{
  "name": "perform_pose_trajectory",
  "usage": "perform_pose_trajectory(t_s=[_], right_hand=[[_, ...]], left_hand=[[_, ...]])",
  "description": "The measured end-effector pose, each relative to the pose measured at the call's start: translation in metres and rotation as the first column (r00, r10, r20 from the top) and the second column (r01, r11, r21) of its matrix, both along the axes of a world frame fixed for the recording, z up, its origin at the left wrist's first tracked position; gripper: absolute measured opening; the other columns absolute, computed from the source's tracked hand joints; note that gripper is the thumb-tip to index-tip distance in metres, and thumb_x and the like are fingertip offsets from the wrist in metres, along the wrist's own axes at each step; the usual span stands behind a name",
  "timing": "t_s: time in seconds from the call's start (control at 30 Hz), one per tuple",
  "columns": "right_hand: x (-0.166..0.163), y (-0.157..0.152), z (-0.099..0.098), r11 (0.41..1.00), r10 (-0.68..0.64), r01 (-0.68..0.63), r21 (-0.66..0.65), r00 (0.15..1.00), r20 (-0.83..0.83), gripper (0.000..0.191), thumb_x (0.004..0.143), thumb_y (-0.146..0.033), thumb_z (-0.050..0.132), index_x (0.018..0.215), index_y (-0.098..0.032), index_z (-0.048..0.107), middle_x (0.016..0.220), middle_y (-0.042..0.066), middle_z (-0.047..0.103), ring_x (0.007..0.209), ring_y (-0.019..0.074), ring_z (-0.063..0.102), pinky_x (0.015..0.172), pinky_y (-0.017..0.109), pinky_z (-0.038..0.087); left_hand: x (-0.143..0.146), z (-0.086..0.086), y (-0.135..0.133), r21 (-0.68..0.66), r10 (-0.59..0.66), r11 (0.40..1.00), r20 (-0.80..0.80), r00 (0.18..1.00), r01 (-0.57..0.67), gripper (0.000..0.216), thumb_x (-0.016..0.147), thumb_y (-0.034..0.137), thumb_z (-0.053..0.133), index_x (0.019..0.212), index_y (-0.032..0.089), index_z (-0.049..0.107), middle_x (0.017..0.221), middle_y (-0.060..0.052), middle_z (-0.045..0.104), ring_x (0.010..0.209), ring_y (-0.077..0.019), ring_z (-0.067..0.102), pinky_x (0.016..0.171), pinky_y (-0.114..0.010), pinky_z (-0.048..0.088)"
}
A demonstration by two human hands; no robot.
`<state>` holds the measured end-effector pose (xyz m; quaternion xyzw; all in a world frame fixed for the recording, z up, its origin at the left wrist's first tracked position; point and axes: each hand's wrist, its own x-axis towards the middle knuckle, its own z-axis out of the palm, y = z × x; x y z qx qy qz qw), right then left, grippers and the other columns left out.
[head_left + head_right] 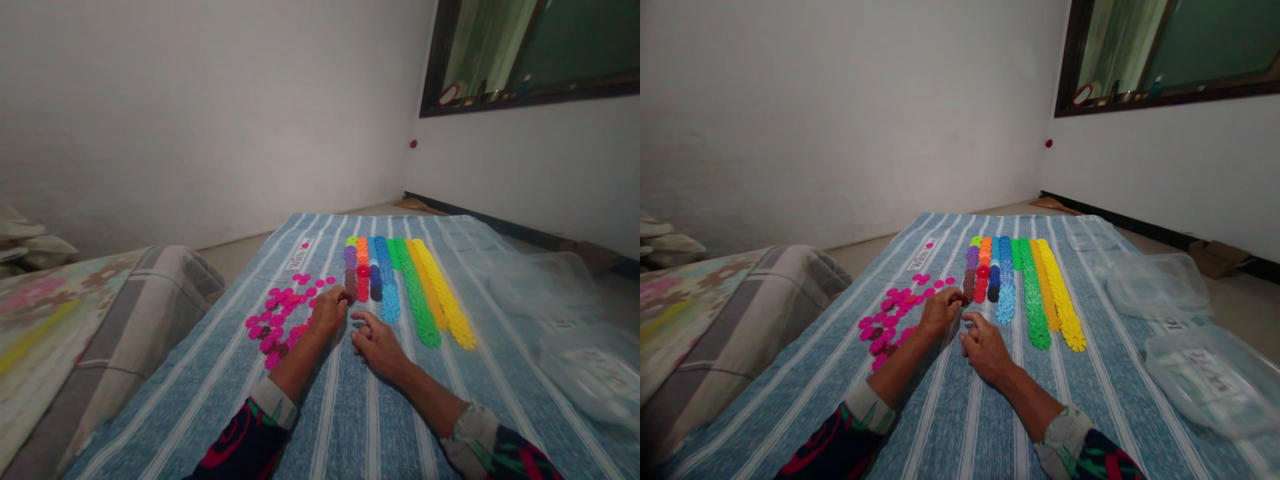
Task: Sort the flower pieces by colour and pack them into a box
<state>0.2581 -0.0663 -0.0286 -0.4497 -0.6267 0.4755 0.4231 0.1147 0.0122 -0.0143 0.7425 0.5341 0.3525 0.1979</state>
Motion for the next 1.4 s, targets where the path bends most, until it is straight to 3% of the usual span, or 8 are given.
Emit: perform_pose_trajectory(t_s=[0.3,0.6,0.73,0.83,0.97,1.13,1.27,1.4], right_hand=[[0.0,0.001,-0.002,0.997,0.006,-0.012,0.078,0.997,0.082,0.021,0.08,-0.021,0.051,0.1,-0.018,0.057,0.05,-0.01,0.043,0.048,0.0105,0.053,0.05,0.021,0.039],[0.002,-0.001,0.0,0.995,0.028,-0.041,0.092,0.99,0.138,0.016,0.079,-0.021,0.051,0.091,-0.016,0.061,0.05,-0.008,0.045,0.047,0.01,0.045,0.051,0.021,0.035],[0.003,-0.003,-0.001,0.995,0.039,-0.051,0.082,0.989,0.144,0.018,0.08,-0.024,0.05,0.092,-0.015,0.061,0.051,-0.008,0.046,0.048,0.0104,0.045,0.051,0.022,0.035],[0.004,-0.004,-0.002,0.995,0.048,-0.061,0.084,0.987,0.153,0.019,0.081,-0.027,0.05,0.092,-0.015,0.061,0.052,-0.007,0.047,0.048,0.0105,0.046,0.052,0.023,0.035],[0.005,-0.006,-0.001,0.995,0.044,-0.058,0.085,0.986,0.16,0.019,0.081,-0.028,0.05,0.09,-0.016,0.061,0.053,-0.007,0.047,0.049,0.0108,0.047,0.053,0.023,0.035],[0.006,-0.008,0.0,0.997,0.048,-0.056,0.047,0.985,0.163,0.023,0.081,-0.033,0.05,0.092,-0.016,0.061,0.054,-0.006,0.05,0.049,0.012,0.048,0.052,0.024,0.036],[0.007,-0.009,-0.001,0.998,0.043,-0.049,0.033,0.986,0.161,0.023,0.081,-0.035,0.051,0.091,-0.017,0.061,0.053,-0.006,0.05,0.049,0.0126,0.05,0.051,0.025,0.038],[0.007,-0.009,-0.003,0.997,0.046,-0.055,0.048,0.985,0.166,0.024,0.081,-0.036,0.051,0.091,-0.017,0.061,0.053,-0.006,0.05,0.049,0.0126,0.049,0.051,0.025,0.038]], left_hand=[[0.005,-0.003,0.003,0.138,0.012,0.99,-0.265,0.964,0.026,0.023,0.077,0.008,0.048,0.078,0.018,0.069,0.083,-0.006,0.068,0.086,-0.0186,0.06,0.08,-0.029,0.046],[0.006,-0.006,-0.005,0.166,0.136,0.982,-0.307,0.942,-0.088,0.025,0.081,0.014,0.053,0.101,0.017,0.067,0.092,-0.007,0.064,0.087,-0.018,0.059,0.08,-0.029,0.047],[-0.003,0.005,-0.013,0.154,0.142,0.983,-0.312,0.94,-0.097,0.018,0.081,0.017,0.052,0.089,0.016,0.069,0.087,-0.007,0.067,0.084,-0.0181,0.06,0.078,-0.028,0.046],[-0.026,0.022,-0.012,0.096,0.121,0.991,-0.278,0.953,-0.098,0.018,0.08,0.017,0.051,0.073,0.016,0.068,0.078,-0.005,0.068,0.078,-0.0164,0.06,0.073,-0.026,0.044],[-0.076,0.042,-0.011,-0.085,0.159,0.98,-0.192,0.968,-0.178,0.016,0.074,0.019,0.053,0.068,0.015,0.068,0.062,0.0,0.063,0.063,-0.0139,0.056,0.06,-0.024,0.04],[-0.129,0.045,-0.031,-0.255,0.206,0.939,-0.123,0.971,-0.231,0.011,0.064,0.018,0.055,0.056,0.015,0.062,0.046,0.003,0.051,0.048,-0.0115,0.045,0.052,-0.025,0.034],[-0.142,0.04,-0.055,-0.373,0.099,0.919,-0.095,0.99,-0.128,0.008,0.06,0.019,0.058,0.054,0.016,0.062,0.049,0.001,0.055,0.05,-0.0124,0.048,0.052,-0.026,0.035],[-0.137,0.042,-0.073,-0.435,0.007,0.898,-0.123,0.992,-0.06,0.008,0.057,0.02,0.062,0.06,0.016,0.067,0.056,0.001,0.062,0.054,-0.0133,0.053,0.053,-0.024,0.034]])
